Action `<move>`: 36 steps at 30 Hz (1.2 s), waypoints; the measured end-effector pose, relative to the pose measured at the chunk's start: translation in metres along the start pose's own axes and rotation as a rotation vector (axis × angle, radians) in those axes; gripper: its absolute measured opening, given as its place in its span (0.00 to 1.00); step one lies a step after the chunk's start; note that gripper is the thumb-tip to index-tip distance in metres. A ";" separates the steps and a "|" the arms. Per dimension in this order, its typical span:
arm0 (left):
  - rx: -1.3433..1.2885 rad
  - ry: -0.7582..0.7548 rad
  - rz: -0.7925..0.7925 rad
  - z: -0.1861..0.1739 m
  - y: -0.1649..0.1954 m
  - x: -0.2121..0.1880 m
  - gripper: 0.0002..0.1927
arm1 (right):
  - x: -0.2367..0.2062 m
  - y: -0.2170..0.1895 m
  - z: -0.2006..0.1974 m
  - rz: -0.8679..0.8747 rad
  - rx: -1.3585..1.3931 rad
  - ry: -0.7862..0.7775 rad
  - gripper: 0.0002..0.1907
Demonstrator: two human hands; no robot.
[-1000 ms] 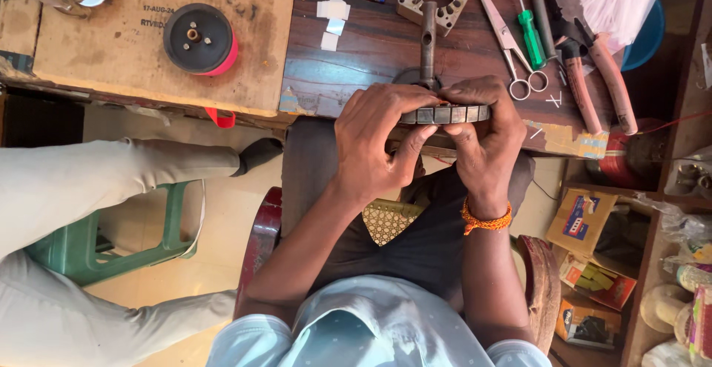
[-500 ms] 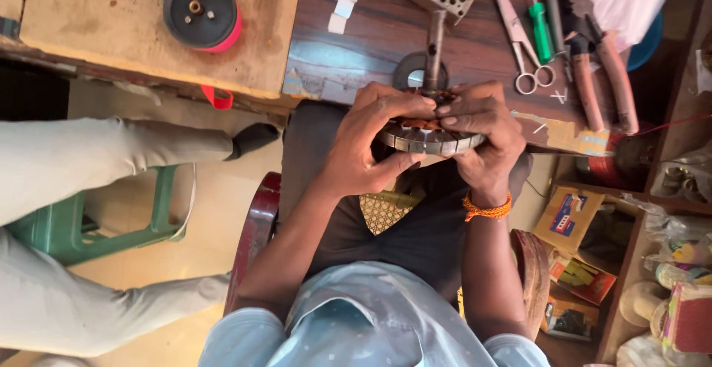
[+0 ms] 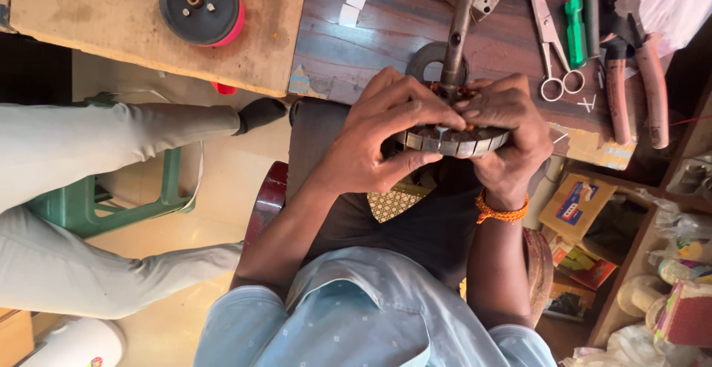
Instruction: The person sits at a workbench repairing an electric motor armature, holding it on their lap while working on the copper windings with a screwdriver, cutting small pieces with scissors, and fitting components onto the armature by hand before placing it on the bench next to the stator.
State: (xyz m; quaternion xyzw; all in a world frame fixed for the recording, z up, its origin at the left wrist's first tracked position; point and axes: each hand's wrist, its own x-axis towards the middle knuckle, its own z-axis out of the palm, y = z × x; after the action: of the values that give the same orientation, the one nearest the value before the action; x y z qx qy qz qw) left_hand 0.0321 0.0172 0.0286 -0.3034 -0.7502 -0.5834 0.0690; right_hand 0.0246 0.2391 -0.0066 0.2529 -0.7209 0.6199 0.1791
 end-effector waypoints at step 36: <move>0.139 0.258 -0.191 0.023 0.000 0.037 0.29 | 0.065 0.006 -0.098 0.274 -0.852 -0.059 0.07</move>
State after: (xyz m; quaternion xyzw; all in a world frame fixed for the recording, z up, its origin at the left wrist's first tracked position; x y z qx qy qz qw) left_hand 0.0087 0.0524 0.0384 -0.1477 -0.7991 -0.5681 0.1296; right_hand -0.0368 0.3268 0.0427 0.0764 -0.9435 0.2781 0.1631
